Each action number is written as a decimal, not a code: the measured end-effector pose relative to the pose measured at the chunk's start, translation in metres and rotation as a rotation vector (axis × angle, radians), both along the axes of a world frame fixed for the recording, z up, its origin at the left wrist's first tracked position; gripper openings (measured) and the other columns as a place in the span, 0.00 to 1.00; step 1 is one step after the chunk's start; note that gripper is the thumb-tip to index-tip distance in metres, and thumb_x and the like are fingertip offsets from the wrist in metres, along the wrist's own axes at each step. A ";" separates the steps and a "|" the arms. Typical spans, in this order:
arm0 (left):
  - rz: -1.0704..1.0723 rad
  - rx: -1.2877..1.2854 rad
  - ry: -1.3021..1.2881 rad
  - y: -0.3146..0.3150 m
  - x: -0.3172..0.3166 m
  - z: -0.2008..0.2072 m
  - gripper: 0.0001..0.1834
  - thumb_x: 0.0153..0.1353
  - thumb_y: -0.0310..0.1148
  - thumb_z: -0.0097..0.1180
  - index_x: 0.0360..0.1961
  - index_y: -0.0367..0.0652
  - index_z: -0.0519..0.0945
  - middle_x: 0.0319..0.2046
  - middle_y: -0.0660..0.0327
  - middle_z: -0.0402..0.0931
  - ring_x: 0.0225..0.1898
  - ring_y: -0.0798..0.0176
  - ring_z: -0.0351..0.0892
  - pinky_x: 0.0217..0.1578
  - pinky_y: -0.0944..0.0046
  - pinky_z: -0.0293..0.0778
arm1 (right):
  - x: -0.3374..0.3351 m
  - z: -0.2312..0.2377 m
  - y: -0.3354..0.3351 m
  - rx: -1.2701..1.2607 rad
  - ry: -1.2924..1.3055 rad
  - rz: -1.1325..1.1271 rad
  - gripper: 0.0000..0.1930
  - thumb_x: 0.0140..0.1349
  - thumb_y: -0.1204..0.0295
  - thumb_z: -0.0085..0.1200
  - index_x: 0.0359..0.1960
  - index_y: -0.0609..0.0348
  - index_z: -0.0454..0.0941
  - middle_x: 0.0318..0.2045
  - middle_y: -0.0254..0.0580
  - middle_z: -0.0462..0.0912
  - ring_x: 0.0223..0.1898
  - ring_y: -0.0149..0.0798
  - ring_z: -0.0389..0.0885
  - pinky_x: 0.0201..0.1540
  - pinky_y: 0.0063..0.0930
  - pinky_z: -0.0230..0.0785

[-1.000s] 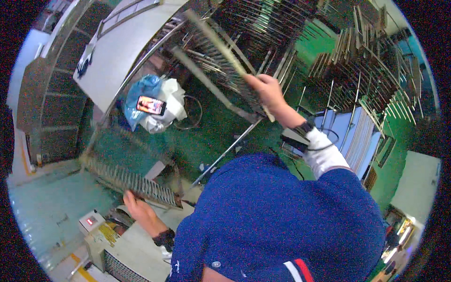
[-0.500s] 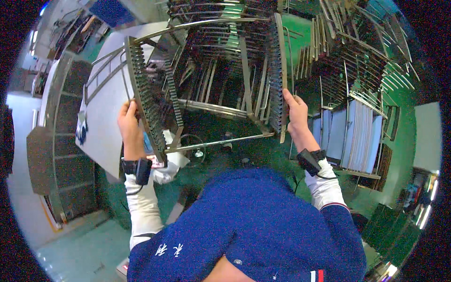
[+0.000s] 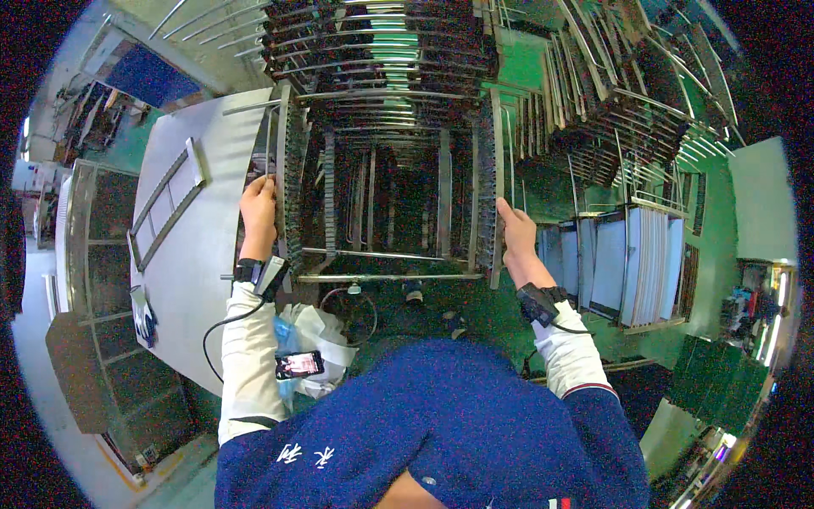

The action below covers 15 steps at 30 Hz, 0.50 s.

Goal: The recorder removes metal trays containing small components from an industrial machine and organizes them onto a mobile storage rack.

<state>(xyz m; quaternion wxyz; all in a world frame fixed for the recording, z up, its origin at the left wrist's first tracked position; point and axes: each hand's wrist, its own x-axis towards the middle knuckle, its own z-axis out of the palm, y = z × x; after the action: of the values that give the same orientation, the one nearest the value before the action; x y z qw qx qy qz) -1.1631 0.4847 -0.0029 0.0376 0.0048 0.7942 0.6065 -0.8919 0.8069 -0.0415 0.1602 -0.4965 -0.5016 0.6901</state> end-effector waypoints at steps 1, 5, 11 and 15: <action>-0.006 0.019 -0.028 0.000 -0.008 -0.002 0.09 0.55 0.25 0.47 0.35 0.33 0.76 0.23 0.66 0.72 0.23 0.75 0.67 0.25 0.75 0.63 | -0.004 0.003 -0.003 -0.026 0.019 -0.018 0.14 0.52 0.59 0.55 0.16 0.48 0.67 0.12 0.22 0.66 0.12 0.19 0.58 0.14 0.16 0.45; -0.047 0.041 -0.086 0.004 -0.031 -0.012 0.10 0.54 0.27 0.48 0.35 0.34 0.77 0.20 0.68 0.70 0.21 0.75 0.64 0.23 0.74 0.61 | -0.010 -0.005 0.005 -0.047 -0.006 0.011 0.13 0.53 0.60 0.54 0.18 0.51 0.69 0.13 0.24 0.67 0.13 0.21 0.61 0.15 0.17 0.49; -0.072 -0.235 -0.010 0.002 -0.054 -0.046 0.10 0.53 0.28 0.49 0.32 0.34 0.78 0.23 0.63 0.75 0.24 0.72 0.70 0.27 0.72 0.65 | -0.022 0.004 -0.004 -0.134 0.037 -0.026 0.11 0.53 0.63 0.55 0.21 0.57 0.72 0.16 0.28 0.72 0.15 0.24 0.66 0.19 0.20 0.56; -0.073 -0.196 0.039 -0.004 -0.073 -0.070 0.10 0.52 0.29 0.49 0.32 0.34 0.78 0.22 0.57 0.76 0.24 0.66 0.73 0.28 0.68 0.67 | -0.041 -0.026 0.005 -0.086 -0.046 0.030 0.13 0.53 0.61 0.54 0.19 0.54 0.72 0.15 0.26 0.70 0.15 0.21 0.63 0.17 0.17 0.52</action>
<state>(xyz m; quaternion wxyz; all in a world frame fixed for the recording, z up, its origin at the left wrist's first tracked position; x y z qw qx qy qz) -1.2359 0.4805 -0.0733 0.0444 0.0421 0.8496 0.5239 -0.9325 0.8120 -0.0678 0.1168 -0.5112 -0.4823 0.7017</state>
